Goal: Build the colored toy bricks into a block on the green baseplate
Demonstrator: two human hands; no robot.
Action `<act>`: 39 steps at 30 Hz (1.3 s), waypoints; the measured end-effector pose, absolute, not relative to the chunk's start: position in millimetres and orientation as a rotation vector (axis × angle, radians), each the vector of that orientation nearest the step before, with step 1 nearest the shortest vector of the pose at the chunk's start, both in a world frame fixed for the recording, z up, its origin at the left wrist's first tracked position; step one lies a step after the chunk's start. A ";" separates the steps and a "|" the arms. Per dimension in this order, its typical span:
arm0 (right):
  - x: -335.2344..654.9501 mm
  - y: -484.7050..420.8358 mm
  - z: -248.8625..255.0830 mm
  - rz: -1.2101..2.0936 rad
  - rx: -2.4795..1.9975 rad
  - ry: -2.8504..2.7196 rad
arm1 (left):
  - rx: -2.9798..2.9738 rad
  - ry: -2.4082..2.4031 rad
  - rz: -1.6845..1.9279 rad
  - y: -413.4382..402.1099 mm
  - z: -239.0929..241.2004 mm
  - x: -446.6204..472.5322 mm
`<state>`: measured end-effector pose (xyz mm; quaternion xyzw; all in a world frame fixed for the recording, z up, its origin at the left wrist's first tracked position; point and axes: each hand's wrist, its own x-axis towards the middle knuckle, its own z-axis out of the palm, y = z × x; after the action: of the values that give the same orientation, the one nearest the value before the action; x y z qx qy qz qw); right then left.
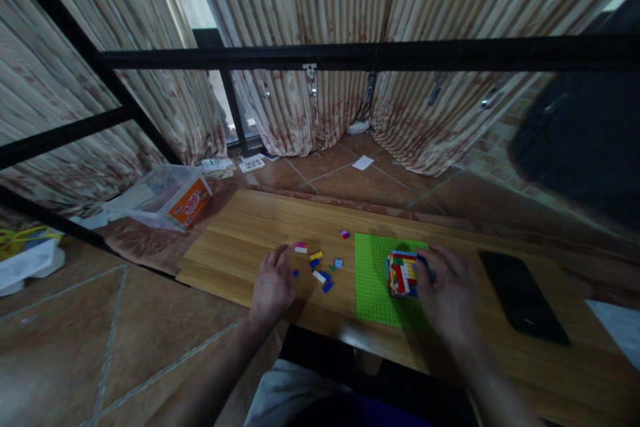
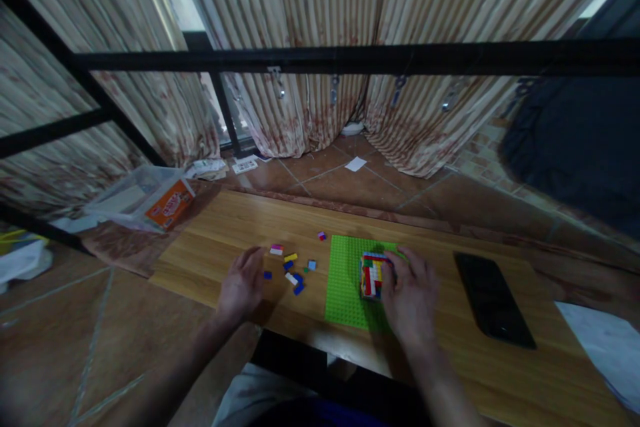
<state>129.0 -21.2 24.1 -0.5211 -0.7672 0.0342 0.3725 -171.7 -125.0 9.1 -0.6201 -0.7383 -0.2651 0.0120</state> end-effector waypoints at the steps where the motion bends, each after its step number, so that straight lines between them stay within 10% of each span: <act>1: 121.4 -28.5 28.7 0.102 -1.307 -1.990 | -1.860 -2.336 -0.816 -120.8 6.6 -186.7; 9: 29.9 -85.2 10.7 0.566 -1.059 -2.220 | -1.715 -2.426 -0.647 -70.7 -15.7 -252.7; 39: 91.9 -98.1 17.3 0.515 -1.177 -1.905 | -1.725 -2.351 -0.586 -50.5 -25.4 -270.2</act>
<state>91.9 -98.1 17.3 -0.4672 -0.7565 0.2044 0.4095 -270.2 -50.5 -25.4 -0.5778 -0.7878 -0.1964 0.0835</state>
